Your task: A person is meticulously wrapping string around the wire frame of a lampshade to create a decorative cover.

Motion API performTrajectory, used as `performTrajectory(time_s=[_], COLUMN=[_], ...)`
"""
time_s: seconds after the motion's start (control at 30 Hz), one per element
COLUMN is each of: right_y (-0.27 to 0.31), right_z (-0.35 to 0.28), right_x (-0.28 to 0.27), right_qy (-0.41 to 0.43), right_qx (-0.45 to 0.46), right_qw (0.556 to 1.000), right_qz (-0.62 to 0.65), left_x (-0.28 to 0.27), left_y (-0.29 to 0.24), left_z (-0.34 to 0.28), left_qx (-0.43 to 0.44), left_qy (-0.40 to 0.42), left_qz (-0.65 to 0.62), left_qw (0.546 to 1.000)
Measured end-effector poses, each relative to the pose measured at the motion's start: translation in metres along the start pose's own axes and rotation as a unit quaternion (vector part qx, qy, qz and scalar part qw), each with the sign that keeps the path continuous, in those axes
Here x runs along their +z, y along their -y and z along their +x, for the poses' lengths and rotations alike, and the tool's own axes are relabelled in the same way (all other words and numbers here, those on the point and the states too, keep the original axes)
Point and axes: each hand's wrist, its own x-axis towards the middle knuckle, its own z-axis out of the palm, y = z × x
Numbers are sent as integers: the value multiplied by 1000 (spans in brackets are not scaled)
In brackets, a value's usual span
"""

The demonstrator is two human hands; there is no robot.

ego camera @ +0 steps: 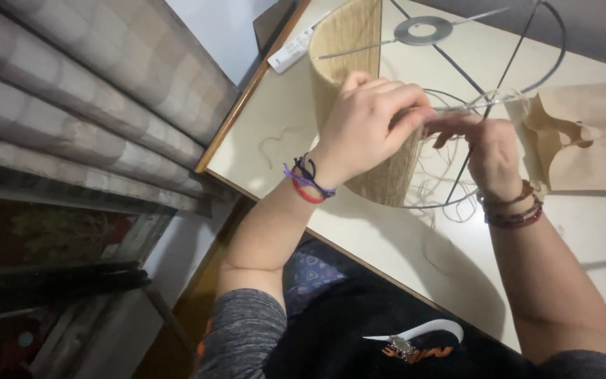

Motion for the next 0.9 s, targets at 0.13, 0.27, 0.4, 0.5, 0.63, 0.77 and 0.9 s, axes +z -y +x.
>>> performTrajectory(time_s=[0.13,0.27,0.4,0.5,0.63,0.77,0.9], right_y=[10,16,24,23,8,11,23], right_z=[9,9,11,11,5,-1,-5], right_x=[11,22,23,24,19,22,29], right_qy=[-142,-158,-145,-131,-129,-159,-255], right_qx=[-4,7,-10,7,6,46,92], right_qw=[985,974,983,981,979,969,952], right_qz=[97,162,116,144,155,183,143], left_x=[-8,-18,-17,-19,-19,-20,-31], left_y=[8,16,24,32,30,18,0], left_z=[16,54,72,72,65,52,45], left_qx=[-45,-131,-122,-71,-78,-158,-159], left_qy=[188,515,593,596,495,316,236], left_qz=[-51,-35,-54,-126,-189,-213,-344], left_qw=[980,847,794,790,845,911,895])
